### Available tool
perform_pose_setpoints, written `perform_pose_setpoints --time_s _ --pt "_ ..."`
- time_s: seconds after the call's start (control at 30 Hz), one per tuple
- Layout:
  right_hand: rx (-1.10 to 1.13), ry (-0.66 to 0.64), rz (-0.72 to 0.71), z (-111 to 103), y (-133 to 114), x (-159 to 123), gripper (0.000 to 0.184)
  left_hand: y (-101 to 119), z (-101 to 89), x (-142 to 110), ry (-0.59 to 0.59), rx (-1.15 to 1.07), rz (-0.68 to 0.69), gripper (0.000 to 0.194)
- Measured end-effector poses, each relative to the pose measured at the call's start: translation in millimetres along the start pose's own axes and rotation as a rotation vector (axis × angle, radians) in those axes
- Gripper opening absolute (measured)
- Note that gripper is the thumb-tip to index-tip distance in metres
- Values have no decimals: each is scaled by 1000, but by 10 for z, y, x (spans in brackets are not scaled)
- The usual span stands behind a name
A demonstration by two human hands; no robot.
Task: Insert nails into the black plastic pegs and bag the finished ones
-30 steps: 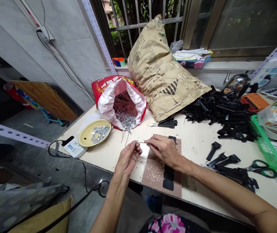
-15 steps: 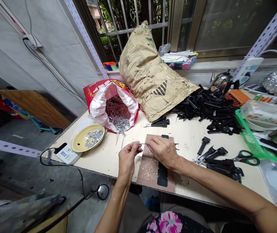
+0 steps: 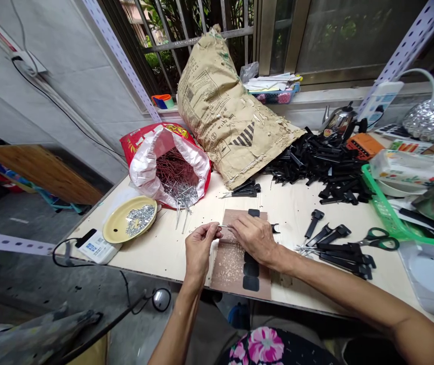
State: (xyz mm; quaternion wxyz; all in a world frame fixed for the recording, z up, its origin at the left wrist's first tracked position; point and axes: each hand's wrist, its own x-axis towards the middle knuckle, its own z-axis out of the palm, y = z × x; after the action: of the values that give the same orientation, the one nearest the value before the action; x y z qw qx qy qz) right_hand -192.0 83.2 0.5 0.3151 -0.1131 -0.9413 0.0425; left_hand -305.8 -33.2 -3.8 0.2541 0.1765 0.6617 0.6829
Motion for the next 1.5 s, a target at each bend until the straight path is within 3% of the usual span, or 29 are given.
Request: perform_pose_setpoints --time_s 0.17,0.3,0.37,0.57,0.7,0.9,1.1,1.2,1.33,1.4,1.5 --pt "65 -67 44 -33 16 -13 22 -15 -2 21 -36 61 10 29" --pt "359 -226 205 -52 35 4 24 36 -13 22 0 223 70 27" --pt "399 -229 219 -50 47 5 22 57 -10 26 1 266 79 26" --pt "-34 -40 -159 -100 89 22 27 23 43 59 -69 -30 -144 30" --pt "-125 -31 -214 -115 122 40 22 -3 61 80 -76 -106 -211 32" --pt "24 -127 18 -39 131 -10 19 2 58 102 -101 -62 -209 33" --pt "83 -198 43 -27 152 -16 26 0 61 103 -141 4 -205 32" --pt "234 -273 155 -10 161 -41 26 -14 66 109 -147 41 -171 31" --pt "451 -261 211 -13 254 -125 20 -54 95 108 -208 133 -141 34" --pt "442 -242 230 -31 393 -161 20 -79 100 90 -233 232 -78 39" --pt "271 -240 253 -47 704 -182 22 -152 71 32 -208 517 146 43"
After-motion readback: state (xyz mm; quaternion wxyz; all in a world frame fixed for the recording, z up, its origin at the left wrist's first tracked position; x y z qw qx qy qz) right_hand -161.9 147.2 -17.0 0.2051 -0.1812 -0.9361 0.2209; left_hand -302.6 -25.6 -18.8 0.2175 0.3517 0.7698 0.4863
